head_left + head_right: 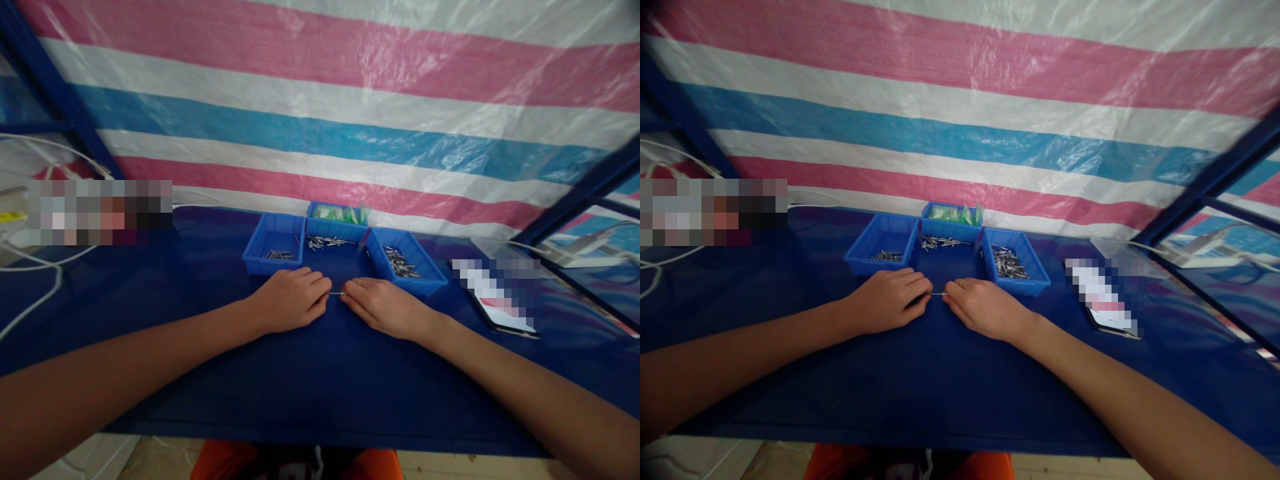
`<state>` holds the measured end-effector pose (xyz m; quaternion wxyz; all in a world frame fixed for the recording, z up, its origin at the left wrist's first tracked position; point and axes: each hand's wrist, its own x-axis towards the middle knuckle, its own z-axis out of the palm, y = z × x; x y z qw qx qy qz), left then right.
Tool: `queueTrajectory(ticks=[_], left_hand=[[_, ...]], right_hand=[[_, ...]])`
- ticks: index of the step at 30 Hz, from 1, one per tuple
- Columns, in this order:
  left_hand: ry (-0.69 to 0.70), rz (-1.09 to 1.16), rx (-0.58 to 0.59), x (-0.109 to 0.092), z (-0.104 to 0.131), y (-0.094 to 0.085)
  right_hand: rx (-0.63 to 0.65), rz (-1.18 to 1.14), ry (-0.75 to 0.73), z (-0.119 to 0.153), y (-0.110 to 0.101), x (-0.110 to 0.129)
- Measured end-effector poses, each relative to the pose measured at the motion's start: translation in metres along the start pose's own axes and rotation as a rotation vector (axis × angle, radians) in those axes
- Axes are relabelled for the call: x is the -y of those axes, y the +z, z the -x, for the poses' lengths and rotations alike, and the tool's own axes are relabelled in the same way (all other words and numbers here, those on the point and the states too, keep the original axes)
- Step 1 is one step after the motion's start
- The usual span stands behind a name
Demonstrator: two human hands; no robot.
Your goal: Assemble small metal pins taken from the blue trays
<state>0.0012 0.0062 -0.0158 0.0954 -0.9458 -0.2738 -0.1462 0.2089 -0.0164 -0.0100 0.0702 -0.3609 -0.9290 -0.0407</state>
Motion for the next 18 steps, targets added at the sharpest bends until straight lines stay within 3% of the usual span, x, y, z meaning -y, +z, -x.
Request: queueTrajectory(ticks=[18], left_hand=[[0.005,-0.005,-0.003,0.0002,0.0002,0.0017]], right_hand=[[-0.012,0.01,0.001,0.0002,0.0013,-0.0005]])
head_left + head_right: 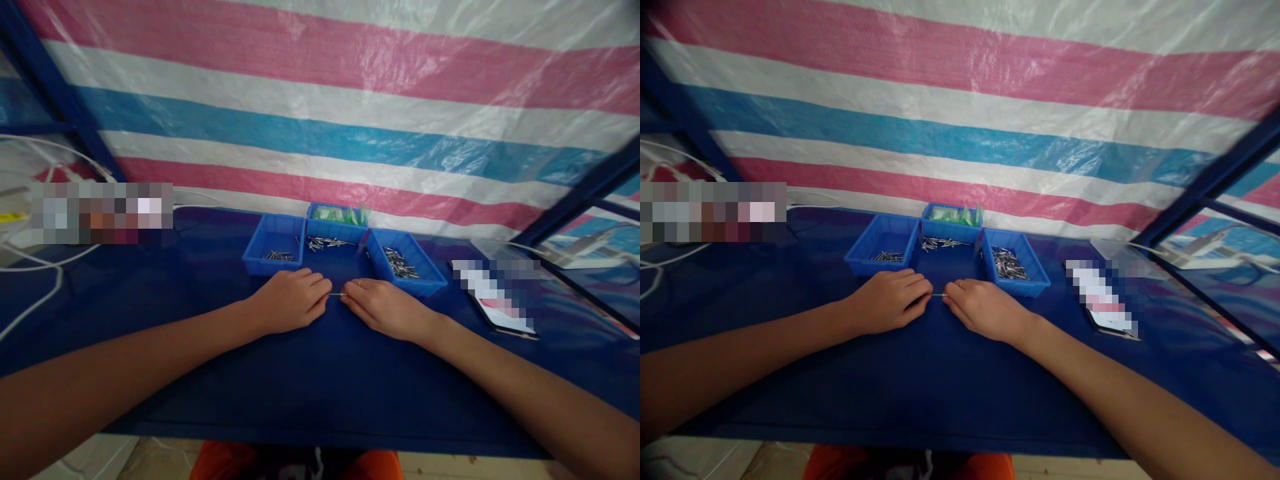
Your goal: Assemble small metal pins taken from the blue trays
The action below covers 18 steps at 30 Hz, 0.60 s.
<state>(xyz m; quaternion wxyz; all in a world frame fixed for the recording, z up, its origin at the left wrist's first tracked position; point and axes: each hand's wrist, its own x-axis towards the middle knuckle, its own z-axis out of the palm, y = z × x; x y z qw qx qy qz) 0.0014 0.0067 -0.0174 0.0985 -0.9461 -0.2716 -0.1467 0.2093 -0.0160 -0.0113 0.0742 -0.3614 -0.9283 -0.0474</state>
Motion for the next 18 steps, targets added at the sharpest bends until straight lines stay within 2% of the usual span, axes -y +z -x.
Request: queueTrajectory(ticks=[8,14,18], left_hand=[[0.004,-0.001,-0.001,0.0003,0.0003,-0.0007],[-0.002,0.004,0.009,0.0003,0.0004,-0.0015],[-0.005,0.021,0.019,0.0012,0.0006,-0.0029]], right_hand=[[0.006,-0.005,0.001,-0.0004,-0.0015,0.0006],[-0.012,-0.083,0.088,0.0003,-0.0012,-0.0004],[-0.018,-0.088,0.085,-0.0001,-0.0002,-0.0009]])
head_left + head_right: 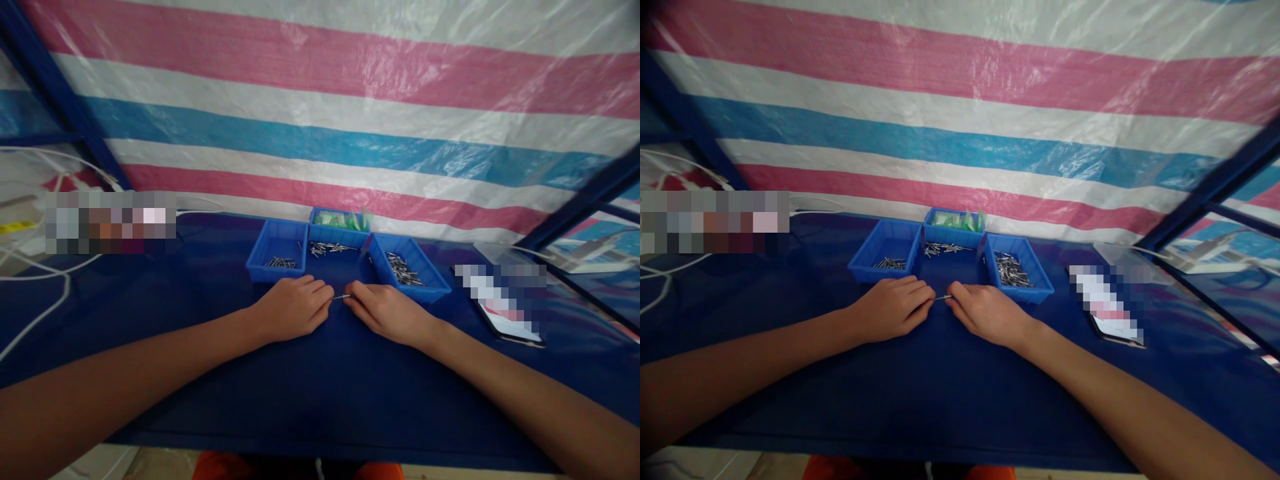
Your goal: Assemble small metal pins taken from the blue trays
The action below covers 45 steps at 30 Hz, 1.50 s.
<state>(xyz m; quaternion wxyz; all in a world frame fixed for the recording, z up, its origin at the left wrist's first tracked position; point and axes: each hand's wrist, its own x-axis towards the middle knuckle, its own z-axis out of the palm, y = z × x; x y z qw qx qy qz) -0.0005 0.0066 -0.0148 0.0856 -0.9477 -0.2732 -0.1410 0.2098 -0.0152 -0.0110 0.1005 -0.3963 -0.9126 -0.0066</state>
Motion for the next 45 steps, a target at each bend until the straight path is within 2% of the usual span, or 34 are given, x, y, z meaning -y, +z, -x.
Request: queueTrajectory(ticks=[11,17,22,45], left_hand=[[-0.019,0.013,-0.036,0.0016,-0.0002,0.0024],[-0.031,-0.003,-0.035,0.0011,-0.0009,0.0013],[-0.036,0.009,-0.028,0.0003,-0.0016,0.0],[-0.055,0.061,0.019,0.0011,-0.0034,0.0001]], right_hand=[[-0.002,0.028,-0.033,-0.0001,0.0022,-0.0009],[-0.054,0.05,-0.015,0.0004,0.0008,0.0014],[-0.03,0.064,-0.056,0.001,0.0011,0.0001],[0.006,-0.049,-0.004,-0.0004,0.0013,-0.0007]])
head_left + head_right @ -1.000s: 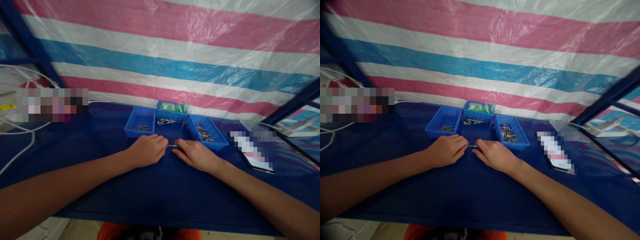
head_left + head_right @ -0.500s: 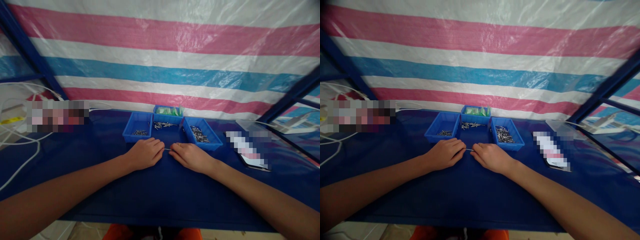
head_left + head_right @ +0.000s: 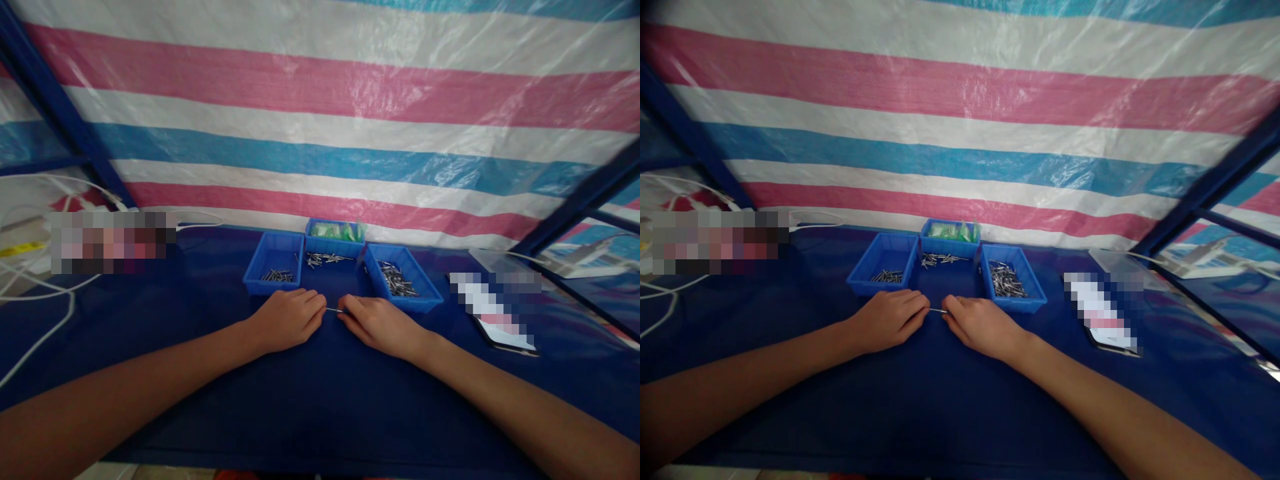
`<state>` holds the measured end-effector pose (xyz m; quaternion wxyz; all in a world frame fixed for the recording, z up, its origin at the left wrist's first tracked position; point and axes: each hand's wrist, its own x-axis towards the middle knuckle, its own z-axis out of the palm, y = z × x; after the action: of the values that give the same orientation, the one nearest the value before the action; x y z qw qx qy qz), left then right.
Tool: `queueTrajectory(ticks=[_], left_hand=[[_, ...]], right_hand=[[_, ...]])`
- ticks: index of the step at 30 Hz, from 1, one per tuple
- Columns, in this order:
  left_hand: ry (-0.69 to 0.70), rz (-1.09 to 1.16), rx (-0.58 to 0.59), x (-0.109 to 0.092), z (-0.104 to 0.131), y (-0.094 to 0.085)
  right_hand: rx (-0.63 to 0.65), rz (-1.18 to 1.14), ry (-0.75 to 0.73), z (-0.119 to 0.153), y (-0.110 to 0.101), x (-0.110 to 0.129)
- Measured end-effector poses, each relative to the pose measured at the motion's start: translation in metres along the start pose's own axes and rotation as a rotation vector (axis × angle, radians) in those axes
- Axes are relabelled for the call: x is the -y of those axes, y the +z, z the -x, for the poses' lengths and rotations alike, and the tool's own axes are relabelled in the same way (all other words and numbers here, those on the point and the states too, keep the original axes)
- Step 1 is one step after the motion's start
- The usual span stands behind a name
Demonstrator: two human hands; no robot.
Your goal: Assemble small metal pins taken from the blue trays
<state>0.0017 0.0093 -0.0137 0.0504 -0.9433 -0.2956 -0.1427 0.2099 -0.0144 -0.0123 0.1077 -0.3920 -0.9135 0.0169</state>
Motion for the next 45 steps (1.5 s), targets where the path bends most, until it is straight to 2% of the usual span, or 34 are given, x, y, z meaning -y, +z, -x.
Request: queueTrajectory(ticks=[21,45], left_hand=[[0.033,-0.049,-0.033,-0.0017,0.0036,0.0017],[0.011,-0.088,-0.027,-0.0022,0.0042,0.0025]], right_hand=[[0.01,0.083,-0.023,0.0009,0.001,0.0],[0.04,0.085,-0.025,-0.0011,-0.0015,0.0014]])
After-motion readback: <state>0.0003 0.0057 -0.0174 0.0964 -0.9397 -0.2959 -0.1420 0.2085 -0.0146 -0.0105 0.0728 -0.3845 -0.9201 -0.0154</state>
